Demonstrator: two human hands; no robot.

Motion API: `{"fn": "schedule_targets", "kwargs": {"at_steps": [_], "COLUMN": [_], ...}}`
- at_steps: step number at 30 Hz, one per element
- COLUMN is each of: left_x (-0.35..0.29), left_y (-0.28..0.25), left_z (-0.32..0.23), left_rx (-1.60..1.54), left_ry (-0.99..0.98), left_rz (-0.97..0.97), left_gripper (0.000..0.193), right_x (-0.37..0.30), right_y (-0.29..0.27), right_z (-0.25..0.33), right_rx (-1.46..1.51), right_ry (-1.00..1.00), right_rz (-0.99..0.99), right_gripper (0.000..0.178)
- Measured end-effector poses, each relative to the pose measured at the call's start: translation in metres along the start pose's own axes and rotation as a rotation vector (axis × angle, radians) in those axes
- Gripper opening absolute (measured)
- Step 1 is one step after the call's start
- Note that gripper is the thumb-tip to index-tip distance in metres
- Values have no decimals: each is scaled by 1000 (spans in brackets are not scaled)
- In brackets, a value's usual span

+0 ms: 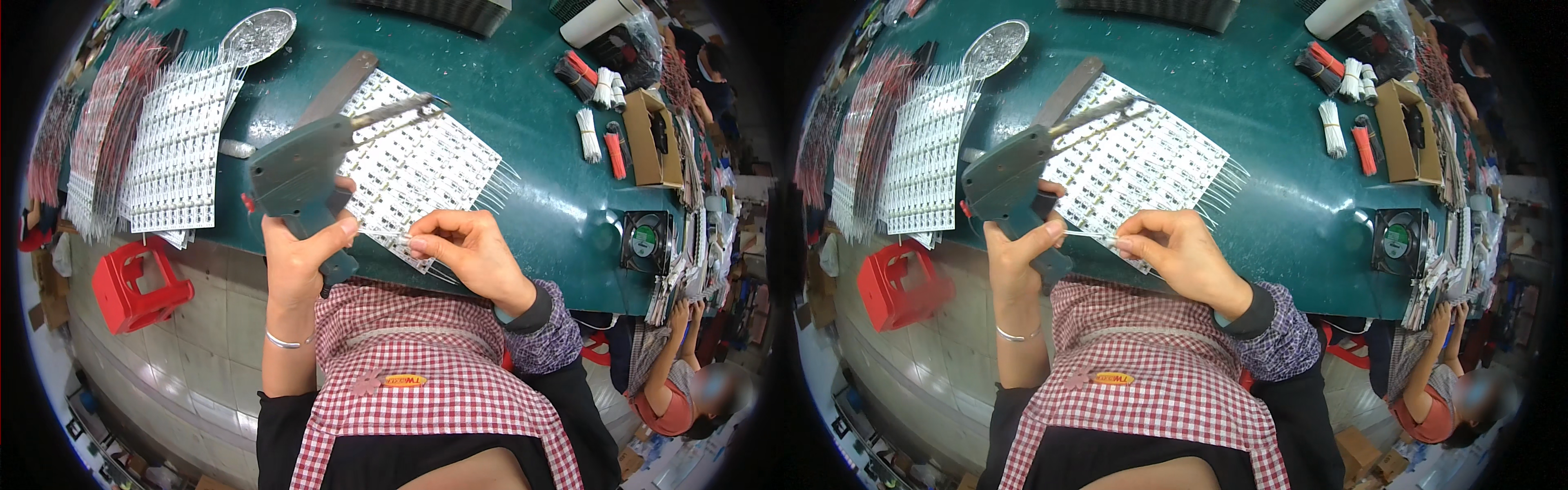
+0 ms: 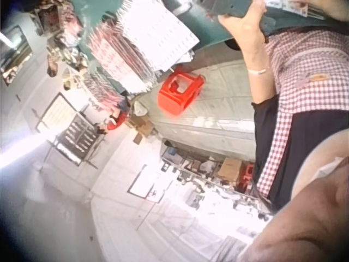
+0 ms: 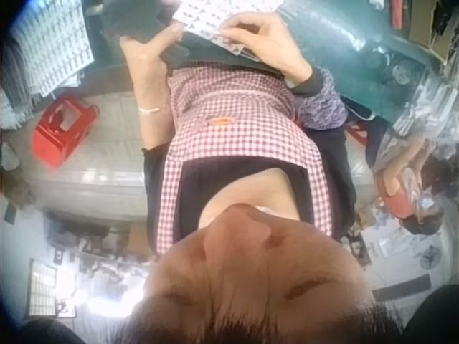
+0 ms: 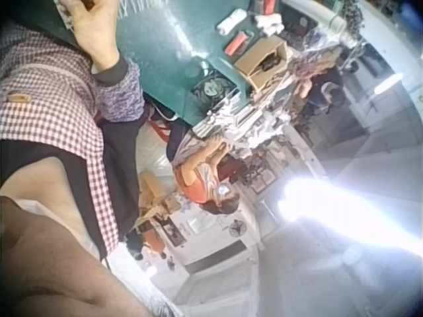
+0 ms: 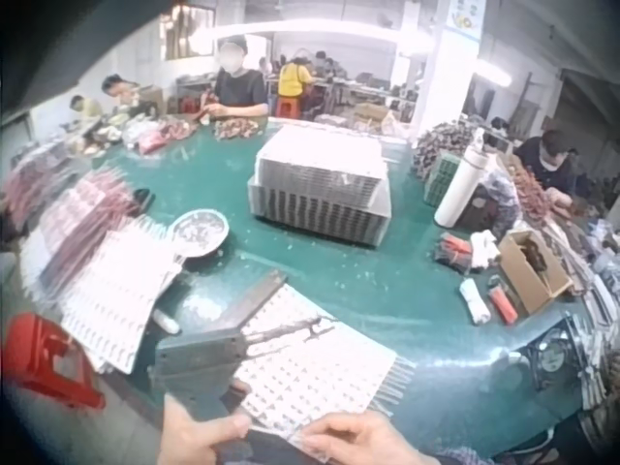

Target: The person solders components onto a circuit board using a soldering iron by hand, picks up bundled wires from the table, and solders them onto the circuit board.

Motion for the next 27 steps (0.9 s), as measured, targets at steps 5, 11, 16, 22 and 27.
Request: {"fn": "schedule_targets", "kwargs": {"at_steps": [5,11,16,22,27], "left_x": [-10,-41,-53,-58,-61], "left_y": [1,37,23,47,46], "left_z": [-20,-21,8,-13,-12], "left_rx": [183,979,966,1007,971], "left_ry": [245,511,491,779,802], "left_rz": [-225,-99,-102,-103,-150], "left_gripper": [45,13,29,18,19], "right_x": [2,12,9,9,8], "right_y": [14,40,49,45,46], "right_z": [-23,-16,-12,-19,-17], "right_rx": [508,851,925,947,969], "right_ry": [24,6,74,22,44], "right_rz": [-190,-206,-205,-266,-267], "right_gripper": [15,21,21,18,18]}}
Point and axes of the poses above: each hand's wrist, its own x-axis towards the middle knuckle, its own y-axis out of the palm, z = x × y, the point moved 9 cm from there along x, towards the middle knuckle, and after that the axes turned 1 degree about y, right-handed, at the moved point
